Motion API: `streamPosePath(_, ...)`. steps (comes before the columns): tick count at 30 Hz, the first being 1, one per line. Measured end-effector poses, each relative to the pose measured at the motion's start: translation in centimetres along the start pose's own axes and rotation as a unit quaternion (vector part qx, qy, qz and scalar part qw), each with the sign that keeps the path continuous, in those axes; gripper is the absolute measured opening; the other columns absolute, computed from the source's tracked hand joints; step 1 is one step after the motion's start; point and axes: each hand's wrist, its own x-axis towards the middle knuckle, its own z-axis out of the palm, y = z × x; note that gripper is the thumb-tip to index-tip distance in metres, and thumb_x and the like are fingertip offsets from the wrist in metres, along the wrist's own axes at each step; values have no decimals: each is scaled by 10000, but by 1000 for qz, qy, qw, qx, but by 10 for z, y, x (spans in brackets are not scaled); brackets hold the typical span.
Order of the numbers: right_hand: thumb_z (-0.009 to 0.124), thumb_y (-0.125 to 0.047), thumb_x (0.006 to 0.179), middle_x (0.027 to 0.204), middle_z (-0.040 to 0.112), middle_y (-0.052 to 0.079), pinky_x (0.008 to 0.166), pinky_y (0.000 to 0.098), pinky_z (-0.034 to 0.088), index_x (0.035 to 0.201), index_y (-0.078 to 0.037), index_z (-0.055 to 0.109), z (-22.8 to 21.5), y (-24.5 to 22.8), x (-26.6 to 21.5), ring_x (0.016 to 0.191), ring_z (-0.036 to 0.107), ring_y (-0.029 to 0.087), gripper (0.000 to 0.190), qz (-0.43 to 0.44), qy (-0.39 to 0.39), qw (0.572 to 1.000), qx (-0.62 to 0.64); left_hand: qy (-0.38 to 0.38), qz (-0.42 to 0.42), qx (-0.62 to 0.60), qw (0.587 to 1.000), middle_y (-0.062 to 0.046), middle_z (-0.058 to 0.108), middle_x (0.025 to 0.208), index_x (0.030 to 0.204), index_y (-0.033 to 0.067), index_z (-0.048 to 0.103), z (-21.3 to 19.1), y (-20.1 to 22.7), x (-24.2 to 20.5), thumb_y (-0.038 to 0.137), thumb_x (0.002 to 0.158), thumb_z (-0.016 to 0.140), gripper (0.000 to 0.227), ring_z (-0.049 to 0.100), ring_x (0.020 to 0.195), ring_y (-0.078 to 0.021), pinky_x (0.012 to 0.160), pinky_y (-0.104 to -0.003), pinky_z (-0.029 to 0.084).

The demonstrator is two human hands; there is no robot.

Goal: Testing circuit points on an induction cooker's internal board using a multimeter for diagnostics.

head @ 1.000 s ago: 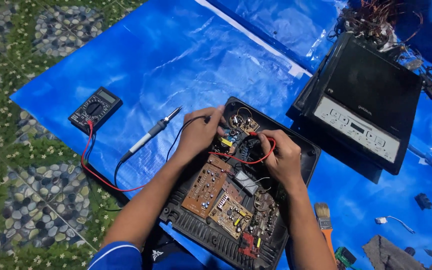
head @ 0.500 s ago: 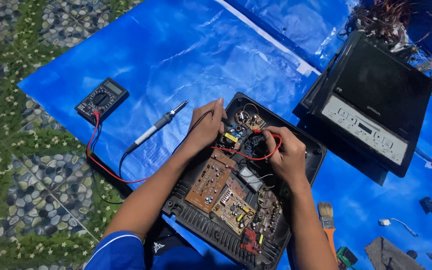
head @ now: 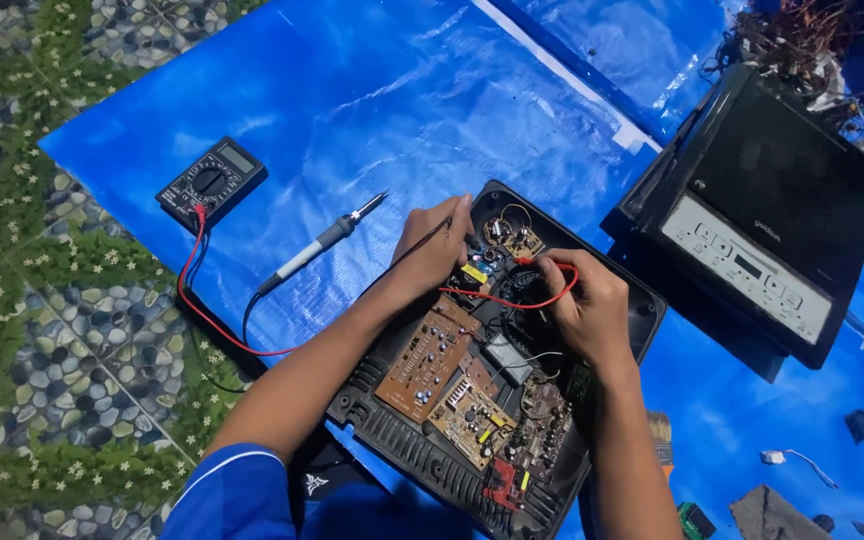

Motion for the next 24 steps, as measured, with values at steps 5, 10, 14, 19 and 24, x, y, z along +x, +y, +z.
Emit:
streamPosePath(5, 711, -181, 1030, 828, 753, 151, 658, 413, 555, 1023, -70, 771, 1, -9, 2, 742, 719, 376, 126, 8, -5, 1000, 11, 4, 6, -4, 1000, -71, 647, 487, 823, 85, 668, 2, -2, 1, 390, 1125, 358, 529, 709, 555, -272, 652, -377, 570)
streamPosePath(10, 710, -160, 1025, 812, 745, 148, 649, 398, 548, 1023, -77, 774, 4, -3, 0, 718, 713, 369, 105, 12, -4, 1000, 21, 9, 13, 3, 1000, -67, 643, 478, 803, 94, 666, -1, 4, -2, 385, 1127, 362, 531, 709, 545, -266, 639, -362, 567)
streamPosePath(14, 714, -158, 1023, 808, 746, 135, 641, 387, 550, 1022, -86, 782, 6, 1, -1, 706, 712, 352, 99, 16, 2, 1000, 23, 1, 14, -1, 1000, -70, 645, 485, 800, 88, 664, -2, 8, -2, 380, 1130, 364, 532, 708, 543, -256, 644, -366, 568)
streamPosePath(19, 716, -174, 1024, 820, 753, 127, 657, 384, 558, 1018, -92, 779, 7, 1, -1, 727, 720, 350, 104, 9, 6, 1000, 24, 4, 25, 7, 1000, -62, 624, 465, 783, 97, 653, 0, 9, -3, 391, 1129, 366, 538, 693, 522, -268, 621, -371, 553)
streamPosePath(24, 714, -163, 1028, 815, 746, 144, 642, 398, 552, 1018, -75, 771, 7, -2, -1, 710, 710, 364, 106, 5, 10, 1000, 29, 4, 37, 24, 999, -62, 608, 458, 793, 107, 652, 2, 2, -1, 398, 1134, 360, 535, 676, 515, -292, 615, -376, 547)
